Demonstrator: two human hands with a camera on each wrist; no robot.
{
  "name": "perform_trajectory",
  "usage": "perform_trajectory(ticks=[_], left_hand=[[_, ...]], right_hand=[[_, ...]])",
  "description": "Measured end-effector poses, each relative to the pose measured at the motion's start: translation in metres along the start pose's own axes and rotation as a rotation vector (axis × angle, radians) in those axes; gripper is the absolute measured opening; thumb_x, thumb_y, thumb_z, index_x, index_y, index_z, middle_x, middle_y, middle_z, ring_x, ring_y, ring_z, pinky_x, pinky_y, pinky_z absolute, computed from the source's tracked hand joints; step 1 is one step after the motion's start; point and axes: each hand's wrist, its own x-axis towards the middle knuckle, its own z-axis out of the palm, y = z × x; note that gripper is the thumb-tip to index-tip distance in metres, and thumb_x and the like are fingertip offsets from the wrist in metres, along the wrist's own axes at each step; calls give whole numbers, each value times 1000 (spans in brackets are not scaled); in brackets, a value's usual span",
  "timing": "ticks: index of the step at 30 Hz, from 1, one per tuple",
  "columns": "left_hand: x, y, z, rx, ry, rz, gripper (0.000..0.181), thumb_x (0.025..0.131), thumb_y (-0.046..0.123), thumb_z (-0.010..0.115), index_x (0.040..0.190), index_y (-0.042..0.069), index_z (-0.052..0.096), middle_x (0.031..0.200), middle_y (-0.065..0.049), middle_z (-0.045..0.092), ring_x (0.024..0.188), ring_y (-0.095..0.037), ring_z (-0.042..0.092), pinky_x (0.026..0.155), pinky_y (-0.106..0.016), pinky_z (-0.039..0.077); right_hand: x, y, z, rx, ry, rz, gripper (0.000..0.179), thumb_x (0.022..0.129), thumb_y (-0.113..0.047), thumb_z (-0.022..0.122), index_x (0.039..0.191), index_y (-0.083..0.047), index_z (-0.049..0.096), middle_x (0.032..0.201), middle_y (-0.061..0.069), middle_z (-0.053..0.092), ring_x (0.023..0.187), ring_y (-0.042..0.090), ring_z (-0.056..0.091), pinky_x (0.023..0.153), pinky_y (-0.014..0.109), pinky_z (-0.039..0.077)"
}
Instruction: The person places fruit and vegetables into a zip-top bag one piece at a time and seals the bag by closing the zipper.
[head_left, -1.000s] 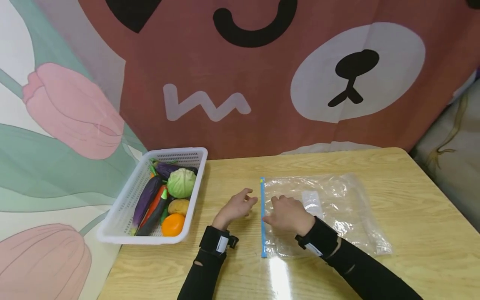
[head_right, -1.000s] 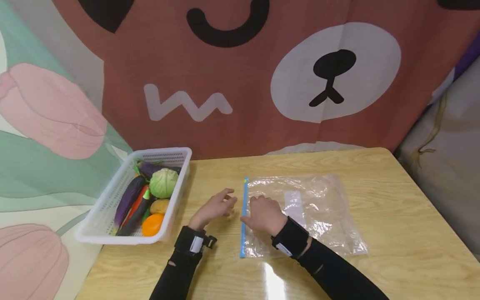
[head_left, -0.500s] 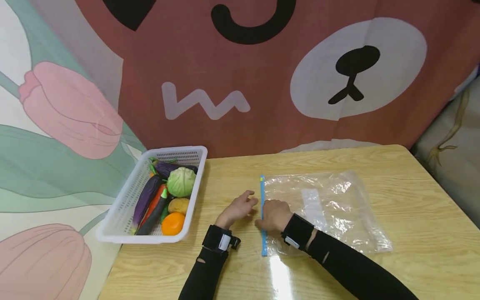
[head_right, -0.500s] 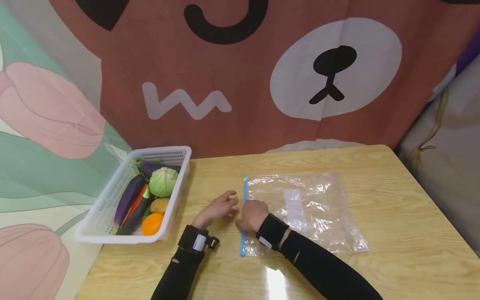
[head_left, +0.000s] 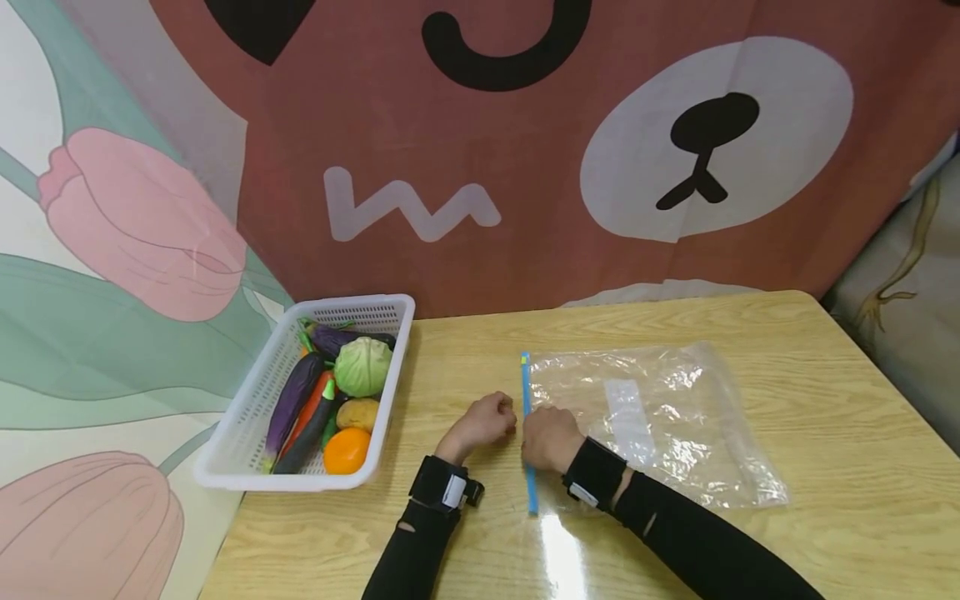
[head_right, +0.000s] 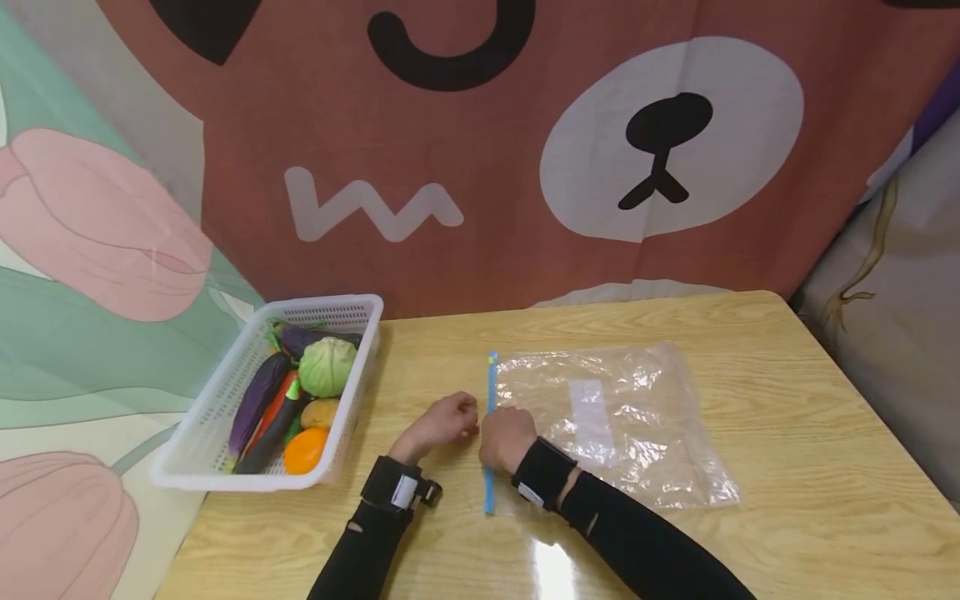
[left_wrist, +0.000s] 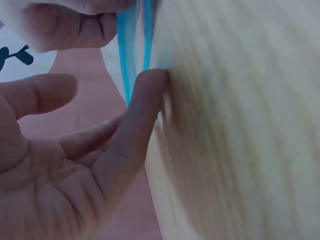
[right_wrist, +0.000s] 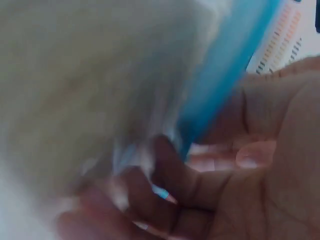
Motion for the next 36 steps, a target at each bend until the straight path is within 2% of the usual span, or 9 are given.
perform_trajectory(ticks=[3, 5, 9, 12, 16, 21, 24, 29, 36], left_hand=[[0, -1, 3, 67, 14, 26, 30, 88, 4, 53, 115, -8, 54, 85, -8, 63, 75, -19, 60, 61, -25, 48], [0, 0, 5, 47, 19, 23, 27, 89, 7, 55, 112, -7, 54, 84, -7, 63, 73, -18, 61, 61, -25, 49], [0, 2, 10, -90, -2, -13, 25, 93, 12, 57, 110, -6, 54, 86, -10, 64, 75, -22, 65, 65, -32, 54], [0, 3, 12, -211, -46, -20, 24, 97, 16, 53, 109, -6, 54, 84, -10, 65, 72, -20, 66, 66, -36, 55], [1, 7, 13, -316, -89, 40, 26, 101, 20, 47, 102, -4, 54, 79, -7, 64, 65, -14, 64, 63, -34, 55], [-1, 15, 12, -373, -96, 122, 21, 101, 16, 45, 109, -2, 52, 80, -3, 63, 66, -11, 63, 69, -47, 54], [-3, 22, 12, -376, -72, 114, 22, 99, 12, 46, 116, -1, 51, 81, -3, 64, 64, -11, 62, 73, -52, 52], [-10, 34, 11, -325, 2, 84, 30, 97, 12, 50, 125, 2, 50, 82, -6, 63, 61, -12, 62, 71, -48, 54], [-27, 56, 2, -176, 89, 189, 35, 95, 11, 49, 130, 9, 48, 85, -7, 62, 61, -16, 64, 58, -35, 53]], right_hand=[[-1, 1, 4, 29, 25, -26, 18, 79, -18, 59, 63, -10, 58, 72, 8, 60, 68, 27, 60, 58, 44, 50], [-3, 2, 3, 78, 38, -22, 15, 79, -15, 58, 66, -9, 58, 71, 7, 59, 67, 26, 60, 57, 44, 50], [-9, 8, -8, 195, 63, -8, 10, 81, -11, 56, 74, -5, 56, 69, 7, 54, 62, 23, 55, 52, 41, 47], [-14, 11, -18, 272, 138, -16, 11, 84, -10, 54, 75, -3, 53, 66, 8, 52, 58, 23, 54, 48, 39, 45], [-19, 14, -29, 334, 254, -46, 18, 88, -10, 52, 71, -4, 51, 61, 8, 50, 55, 24, 54, 47, 38, 43], [-23, 19, -37, 377, 312, -78, 16, 88, -9, 55, 72, -6, 50, 60, 3, 47, 54, 19, 49, 48, 34, 39], [-26, 20, -42, 386, 339, -100, 15, 86, -8, 55, 72, -7, 49, 60, 1, 46, 54, 17, 47, 47, 32, 38], [-35, 19, -52, 397, 370, -142, 15, 85, -7, 56, 72, -9, 47, 59, 0, 44, 51, 15, 44, 45, 28, 35], [-53, 17, -77, 401, 411, -198, 20, 87, -6, 55, 72, -12, 44, 58, -1, 40, 46, 11, 40, 43, 25, 33]])
